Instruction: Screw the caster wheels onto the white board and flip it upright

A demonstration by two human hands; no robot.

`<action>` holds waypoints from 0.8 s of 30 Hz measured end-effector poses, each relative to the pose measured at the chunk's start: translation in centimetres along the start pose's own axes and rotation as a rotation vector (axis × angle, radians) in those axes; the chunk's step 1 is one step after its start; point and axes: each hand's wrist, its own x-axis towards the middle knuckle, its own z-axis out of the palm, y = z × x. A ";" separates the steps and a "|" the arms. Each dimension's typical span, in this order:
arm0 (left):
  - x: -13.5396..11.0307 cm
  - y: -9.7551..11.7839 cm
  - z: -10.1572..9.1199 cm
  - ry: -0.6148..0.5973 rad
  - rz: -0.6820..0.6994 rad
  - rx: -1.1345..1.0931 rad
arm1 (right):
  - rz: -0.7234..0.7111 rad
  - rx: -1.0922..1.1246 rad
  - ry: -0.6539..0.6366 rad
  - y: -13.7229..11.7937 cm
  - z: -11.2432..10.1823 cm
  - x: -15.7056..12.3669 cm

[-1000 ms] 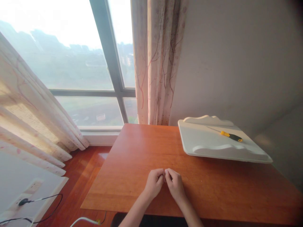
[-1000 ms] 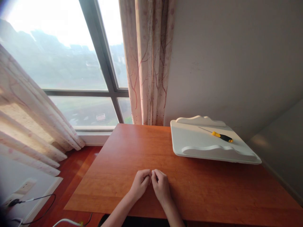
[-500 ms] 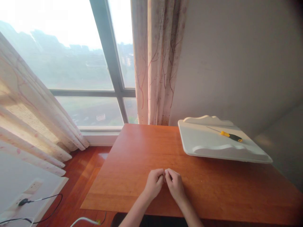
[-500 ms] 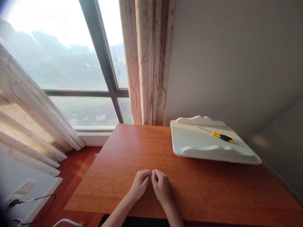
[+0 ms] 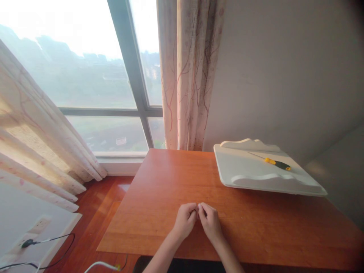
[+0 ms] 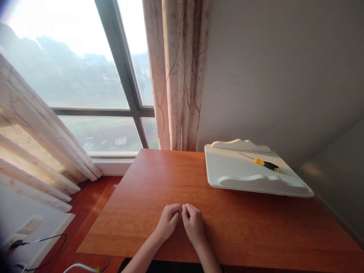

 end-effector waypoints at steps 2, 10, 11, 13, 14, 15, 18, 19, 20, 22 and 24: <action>0.0 -0.1 0.0 -0.001 0.002 0.003 | 0.000 0.002 0.001 0.0 0.0 0.0; 0.0 -0.1 0.1 0.000 0.008 0.003 | -0.001 0.006 0.005 0.1 0.1 0.0; 0.0 0.0 0.0 0.001 0.008 0.001 | -0.001 0.006 0.004 0.1 0.1 0.0; 0.0 0.1 0.0 0.002 0.008 -0.002 | 0.001 0.007 0.002 0.1 0.1 0.0; 0.0 0.1 0.0 0.002 0.008 -0.004 | 0.002 0.008 0.001 0.1 0.0 0.0; 0.0 0.1 0.0 0.003 0.008 -0.006 | 0.003 0.009 0.000 0.1 0.0 0.0; 0.0 0.2 0.0 0.004 0.008 -0.008 | 0.005 0.012 -0.001 0.0 0.0 0.0; 0.0 0.2 0.0 0.004 0.008 -0.009 | 0.005 0.013 -0.002 0.0 0.0 0.0; 0.0 0.2 0.0 0.005 0.008 -0.010 | 0.005 0.014 -0.004 0.0 0.0 0.0; 0.0 0.2 0.0 0.006 0.008 -0.012 | 0.004 0.015 -0.009 0.0 -0.1 0.0; 0.0 0.2 0.0 0.006 0.008 -0.014 | 0.005 0.014 -0.014 0.0 -0.1 0.0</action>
